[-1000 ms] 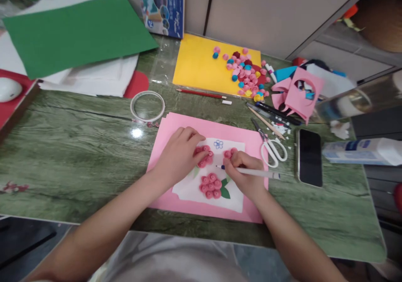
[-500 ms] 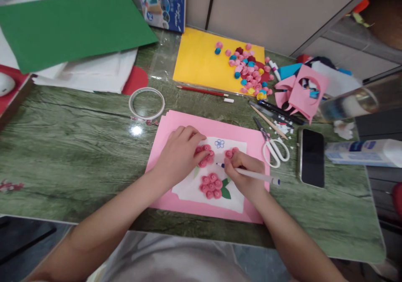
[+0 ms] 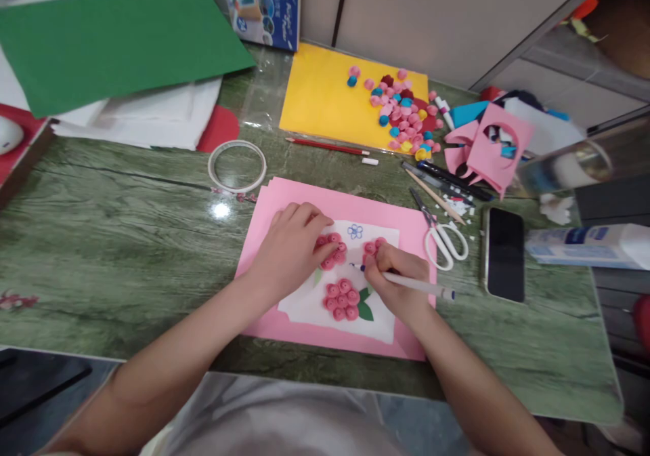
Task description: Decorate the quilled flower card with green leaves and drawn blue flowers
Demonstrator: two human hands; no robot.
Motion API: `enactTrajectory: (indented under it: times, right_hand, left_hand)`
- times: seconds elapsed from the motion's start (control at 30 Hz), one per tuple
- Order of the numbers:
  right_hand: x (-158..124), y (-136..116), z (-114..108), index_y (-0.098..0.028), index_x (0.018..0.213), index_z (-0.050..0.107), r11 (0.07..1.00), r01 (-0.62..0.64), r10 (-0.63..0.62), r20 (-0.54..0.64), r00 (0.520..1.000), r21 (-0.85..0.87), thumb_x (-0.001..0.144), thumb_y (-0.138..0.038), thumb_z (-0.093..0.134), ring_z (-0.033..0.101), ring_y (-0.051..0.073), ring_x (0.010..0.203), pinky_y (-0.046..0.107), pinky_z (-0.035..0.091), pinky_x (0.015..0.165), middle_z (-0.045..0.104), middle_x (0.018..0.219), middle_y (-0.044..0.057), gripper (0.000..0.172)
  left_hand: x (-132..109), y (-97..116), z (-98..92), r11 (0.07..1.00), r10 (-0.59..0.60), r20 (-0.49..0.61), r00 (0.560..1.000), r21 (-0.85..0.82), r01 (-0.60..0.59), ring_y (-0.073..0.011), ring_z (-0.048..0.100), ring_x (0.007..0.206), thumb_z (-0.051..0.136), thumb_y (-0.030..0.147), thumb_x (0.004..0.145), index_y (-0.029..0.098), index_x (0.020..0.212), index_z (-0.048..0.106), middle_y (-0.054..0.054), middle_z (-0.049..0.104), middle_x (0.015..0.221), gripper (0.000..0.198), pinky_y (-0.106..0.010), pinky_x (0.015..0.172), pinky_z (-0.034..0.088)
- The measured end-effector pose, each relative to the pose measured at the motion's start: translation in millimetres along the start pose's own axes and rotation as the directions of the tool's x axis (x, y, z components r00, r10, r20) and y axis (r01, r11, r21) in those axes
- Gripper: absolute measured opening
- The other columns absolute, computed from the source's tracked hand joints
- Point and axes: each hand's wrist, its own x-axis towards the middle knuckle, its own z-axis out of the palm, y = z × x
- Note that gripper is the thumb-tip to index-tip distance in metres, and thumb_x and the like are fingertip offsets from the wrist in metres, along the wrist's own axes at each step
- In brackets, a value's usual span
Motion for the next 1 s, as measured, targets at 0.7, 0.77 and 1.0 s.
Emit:
enactTrajectory:
  times: [0.7, 0.77, 1.0]
  right_hand:
    - [-2.5, 1.8, 2.1, -0.020, 0.051, 0.034, 1.000, -0.002, 0.002, -0.015, 1.000, 0.014, 0.074, -0.007, 0.055, 0.040, 0.007, 0.044, 0.024, 0.041, 0.051, 0.037, 0.047, -0.007, 0.033]
    - [-1.8, 0.8, 1.2, -0.020, 0.051, 0.034, 1.000, 0.010, -0.010, -0.008, 1.000, 0.006, 0.074, -0.007, 0.055, 0.040, 0.007, 0.044, 0.023, 0.041, 0.050, 0.038, 0.046, -0.007, 0.034]
    - [-0.3, -0.4, -1.5, -0.020, 0.050, 0.034, 1.000, 0.018, -0.018, 0.032, 0.999, 0.004, 0.074, -0.009, 0.054, 0.042, 0.007, 0.044, 0.024, 0.042, 0.052, 0.040, 0.046, -0.006, 0.034]
  left_hand:
    - [-0.4, 0.5, 0.3, 1.000, -0.005, -0.002, 1.000, 0.008, 0.005, -0.0230, 0.046, 0.097, 0.053, 0.037, 0.084, 0.019, 0.101, 0.059, -0.006, 0.056, 0.102, 0.025, -0.038, 0.085, 0.036]
    - [-0.4, 0.3, 0.4, 1.000, -0.006, -0.002, 1.000, 0.010, 0.006, -0.0230, 0.046, 0.097, 0.053, 0.037, 0.084, 0.019, 0.101, 0.059, -0.006, 0.056, 0.102, 0.025, -0.039, 0.085, 0.036]
    - [-0.8, -0.7, 0.9, 1.000, 0.002, -0.015, 1.000, 0.013, -0.002, -0.0232, 0.046, 0.097, 0.054, 0.035, 0.083, 0.020, 0.100, 0.059, -0.007, 0.056, 0.102, 0.024, -0.039, 0.085, 0.036]
